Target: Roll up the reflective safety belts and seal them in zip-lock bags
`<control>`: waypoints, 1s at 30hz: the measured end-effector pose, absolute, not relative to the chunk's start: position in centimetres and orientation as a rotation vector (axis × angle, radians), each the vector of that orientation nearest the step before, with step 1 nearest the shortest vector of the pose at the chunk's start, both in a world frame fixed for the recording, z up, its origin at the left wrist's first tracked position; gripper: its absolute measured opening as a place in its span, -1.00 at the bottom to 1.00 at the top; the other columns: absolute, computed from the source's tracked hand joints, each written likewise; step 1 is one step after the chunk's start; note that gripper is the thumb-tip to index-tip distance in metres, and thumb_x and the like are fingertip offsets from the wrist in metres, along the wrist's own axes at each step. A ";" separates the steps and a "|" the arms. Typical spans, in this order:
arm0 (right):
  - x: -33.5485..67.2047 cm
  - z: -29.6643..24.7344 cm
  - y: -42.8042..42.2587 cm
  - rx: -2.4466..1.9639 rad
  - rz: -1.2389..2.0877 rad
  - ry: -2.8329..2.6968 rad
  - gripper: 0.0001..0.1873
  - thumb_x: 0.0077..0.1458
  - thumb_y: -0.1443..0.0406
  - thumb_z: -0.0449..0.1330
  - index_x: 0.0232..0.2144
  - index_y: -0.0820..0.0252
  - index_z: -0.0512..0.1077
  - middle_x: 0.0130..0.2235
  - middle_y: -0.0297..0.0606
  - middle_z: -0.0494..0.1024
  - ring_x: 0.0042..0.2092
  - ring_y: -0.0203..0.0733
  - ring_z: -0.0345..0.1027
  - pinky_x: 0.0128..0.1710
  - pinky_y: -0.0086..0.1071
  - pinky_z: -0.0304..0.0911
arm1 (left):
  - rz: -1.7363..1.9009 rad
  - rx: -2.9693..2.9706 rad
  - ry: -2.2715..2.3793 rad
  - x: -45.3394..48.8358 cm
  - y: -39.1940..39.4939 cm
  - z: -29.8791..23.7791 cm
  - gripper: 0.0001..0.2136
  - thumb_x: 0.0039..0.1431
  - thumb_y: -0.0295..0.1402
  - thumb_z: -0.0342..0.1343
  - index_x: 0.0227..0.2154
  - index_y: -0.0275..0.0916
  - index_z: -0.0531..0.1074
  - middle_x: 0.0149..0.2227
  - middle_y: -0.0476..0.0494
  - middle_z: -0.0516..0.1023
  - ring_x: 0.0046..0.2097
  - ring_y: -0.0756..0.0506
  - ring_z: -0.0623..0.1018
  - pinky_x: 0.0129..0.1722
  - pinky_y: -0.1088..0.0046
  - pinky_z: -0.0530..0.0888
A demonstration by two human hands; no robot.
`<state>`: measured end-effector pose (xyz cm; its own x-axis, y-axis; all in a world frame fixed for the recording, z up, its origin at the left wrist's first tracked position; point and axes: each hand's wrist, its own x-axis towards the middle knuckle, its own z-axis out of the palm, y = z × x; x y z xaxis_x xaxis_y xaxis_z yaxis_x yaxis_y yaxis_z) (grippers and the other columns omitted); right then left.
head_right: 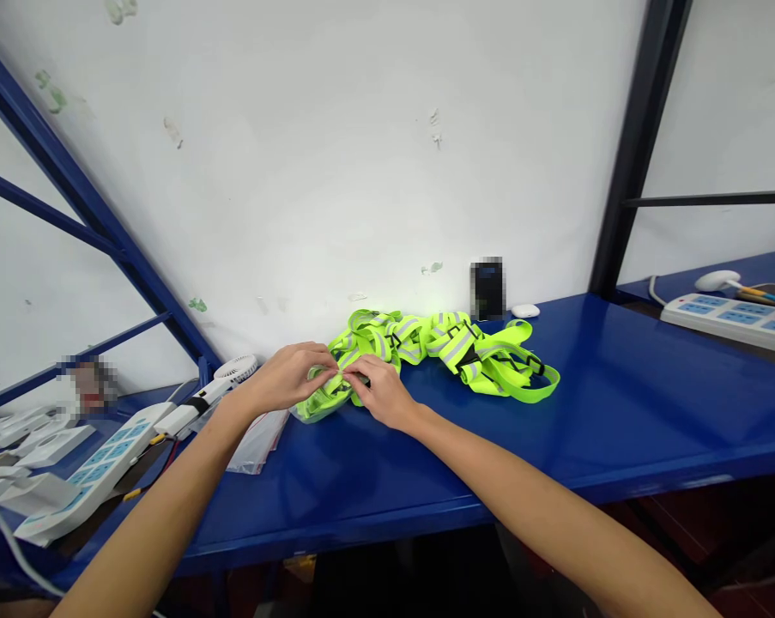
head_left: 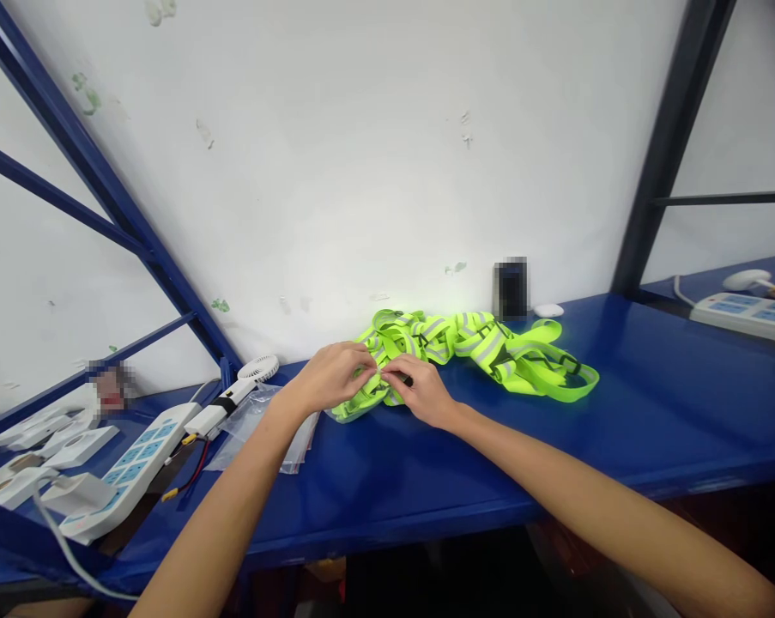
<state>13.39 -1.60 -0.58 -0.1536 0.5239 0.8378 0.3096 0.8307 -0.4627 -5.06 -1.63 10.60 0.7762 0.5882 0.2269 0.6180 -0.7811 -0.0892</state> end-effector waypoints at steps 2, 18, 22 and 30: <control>13.4 -0.6 -1.7 -0.648 0.215 -1.763 -0.87 0.28 0.29 0.13 -0.30 0.13 0.47 -0.30 -0.22 0.57 -0.25 -0.16 0.45 -0.21 -0.29 0.35 | -0.287 -2.810 -0.948 -5.0 -1.7 10.6 -0.82 0.28 -0.38 0.00 -0.27 -0.21 0.53 -0.28 -0.13 0.58 -0.22 -0.11 0.54 -0.24 0.43 0.36; 13.3 -0.6 -1.8 -0.669 0.263 -1.770 -0.87 0.27 0.27 0.14 -0.31 0.14 0.45 -0.32 -0.24 0.54 -0.27 -0.18 0.41 -0.23 -0.31 0.31 | -0.283 -2.804 -0.954 -5.0 -2.1 10.8 -0.81 0.27 -0.33 0.03 -0.21 -0.21 0.54 -0.27 -0.15 0.58 -0.21 -0.13 0.55 -0.27 0.41 0.37; 13.2 -0.9 -1.8 -0.667 0.234 -1.777 -0.88 0.27 0.27 0.14 -0.31 0.14 0.44 -0.34 -0.24 0.51 -0.28 -0.18 0.40 -0.24 -0.31 0.31 | -0.184 -2.739 -0.928 -4.3 -2.5 11.0 -0.80 0.28 -0.30 0.04 -0.28 -0.22 0.55 -0.31 -0.17 0.56 -0.25 -0.15 0.55 -0.31 0.37 0.36; 13.4 -1.2 -1.7 -0.587 0.129 -1.810 -0.88 0.29 0.30 0.12 -0.26 0.13 0.47 -0.28 -0.20 0.57 -0.22 -0.15 0.44 -0.18 -0.26 0.35 | -0.076 -2.662 -0.818 -4.1 -2.6 10.9 -0.76 0.32 -0.34 -0.04 -0.34 -0.24 0.52 -0.36 -0.15 0.52 -0.26 -0.14 0.53 -0.25 0.34 0.36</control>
<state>13.41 -1.74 -1.19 -0.2037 0.4528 0.8680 0.3248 0.8677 -0.3764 -4.14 -2.57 10.86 0.8316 0.5339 0.1529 0.5530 -0.7706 -0.3169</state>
